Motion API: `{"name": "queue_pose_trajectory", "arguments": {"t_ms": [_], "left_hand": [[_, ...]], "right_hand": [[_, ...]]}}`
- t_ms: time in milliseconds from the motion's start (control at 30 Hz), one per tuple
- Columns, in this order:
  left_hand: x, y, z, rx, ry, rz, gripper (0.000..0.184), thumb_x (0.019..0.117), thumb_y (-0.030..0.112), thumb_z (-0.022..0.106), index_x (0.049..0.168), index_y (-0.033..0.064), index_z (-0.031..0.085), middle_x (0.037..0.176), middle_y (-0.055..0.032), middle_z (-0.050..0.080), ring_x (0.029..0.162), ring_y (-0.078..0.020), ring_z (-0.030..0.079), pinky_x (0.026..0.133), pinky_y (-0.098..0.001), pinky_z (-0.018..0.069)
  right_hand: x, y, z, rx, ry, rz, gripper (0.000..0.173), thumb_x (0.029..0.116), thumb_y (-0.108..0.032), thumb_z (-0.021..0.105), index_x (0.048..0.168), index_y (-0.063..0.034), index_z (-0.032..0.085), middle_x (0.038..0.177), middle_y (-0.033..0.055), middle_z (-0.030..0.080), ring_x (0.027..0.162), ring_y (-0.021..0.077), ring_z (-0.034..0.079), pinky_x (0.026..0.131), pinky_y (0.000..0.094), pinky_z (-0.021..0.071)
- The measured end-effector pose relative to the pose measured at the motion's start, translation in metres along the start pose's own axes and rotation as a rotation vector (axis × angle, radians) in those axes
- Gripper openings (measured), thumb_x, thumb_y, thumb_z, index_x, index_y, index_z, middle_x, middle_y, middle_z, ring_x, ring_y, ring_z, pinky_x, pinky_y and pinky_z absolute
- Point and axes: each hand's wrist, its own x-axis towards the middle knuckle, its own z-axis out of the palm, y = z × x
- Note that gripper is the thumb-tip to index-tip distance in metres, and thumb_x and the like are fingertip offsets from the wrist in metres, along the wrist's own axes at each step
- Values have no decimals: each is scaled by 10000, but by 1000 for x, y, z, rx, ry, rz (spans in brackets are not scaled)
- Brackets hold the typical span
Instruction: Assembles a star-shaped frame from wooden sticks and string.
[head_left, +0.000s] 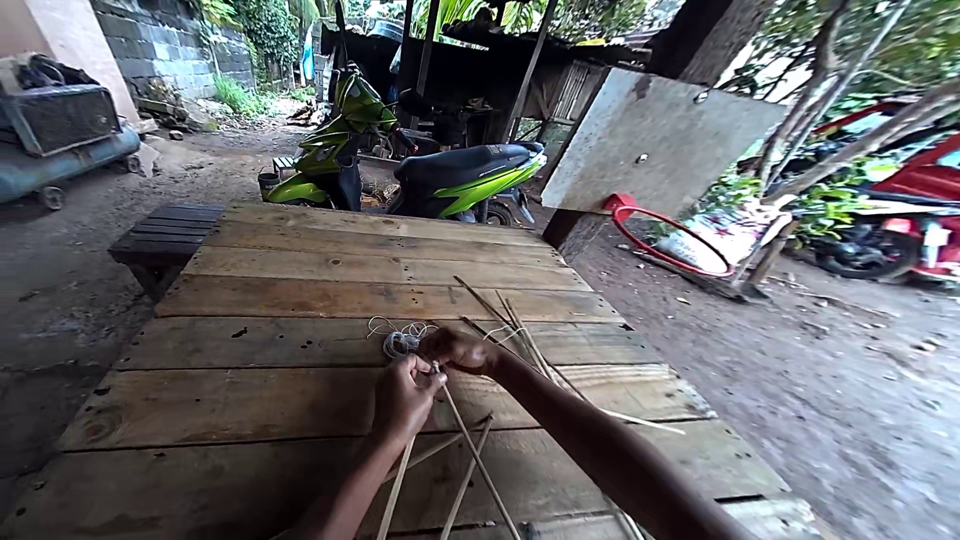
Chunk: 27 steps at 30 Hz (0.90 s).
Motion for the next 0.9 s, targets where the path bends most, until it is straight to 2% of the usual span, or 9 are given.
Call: {"name": "queue_pose_trajectory", "arguments": {"t_ms": [133,267,300,367,467,567,667,800,900], "left_hand": [[3,-8,1,-12,5,-9,262,903,187,777,1026,-24,684,900,-92,614,789,-162,543,746,-340,464],[6,-9,0,-42,-15,-33,254,909,158,771,1050,-32,680,888,-89,610,779,-152,538,744,-334,464],[6,-9,0,-51,-20,-36,250,907,151,771,1049,-33,680,878,-82,606,771,-146,535,738,-326,462],[6,-10,1,-64,-27,-35,250,901,154,777,1037,-32,681,855,-65,599,746,-126,524,721,-306,457],[9,-14,-2,-103,-42,-22,221,894,153,780,1009,-12,689,784,-11,551,666,-73,474,651,-252,424],[13,-15,-9,-233,-62,-49,126,970,104,680,980,-20,699,816,-15,615,730,-45,544,724,-238,466],[14,-15,-11,-283,-74,-69,148,1003,67,603,908,-7,690,804,2,610,768,-42,557,763,-245,460],[13,-12,-10,-169,-103,-77,141,967,147,698,940,8,703,800,-1,616,726,-50,548,726,-256,465],[11,-10,-7,-117,-88,-89,110,941,115,719,946,7,698,797,-6,603,714,-58,543,707,-248,464]], "right_hand": [[-23,-6,8,-242,183,18,79,960,-54,632,976,11,675,773,-45,612,610,-21,503,570,171,421],[-51,-14,25,-490,321,-33,210,987,-94,633,1068,90,694,998,159,695,850,153,622,813,326,511],[-56,-15,30,-513,365,-53,207,984,-96,637,1059,87,697,997,171,695,849,172,628,808,338,514],[-59,-10,38,-521,445,-114,192,968,-94,643,1026,77,707,978,164,694,825,168,621,769,324,510],[-58,-4,42,-466,495,-176,175,961,-76,640,1013,75,712,1004,167,699,881,164,646,811,310,526],[-54,4,46,-396,536,-192,172,959,-77,639,1016,73,702,987,147,700,858,135,647,795,290,530],[-53,10,49,-394,578,-204,163,951,-67,650,1010,76,704,979,153,698,864,139,647,814,293,532],[-56,12,51,-506,605,-225,168,950,-80,641,990,69,709,969,186,686,874,225,654,803,359,537],[-58,9,53,-567,588,-223,175,952,-83,631,986,72,706,973,199,685,862,261,657,806,395,537]]}}
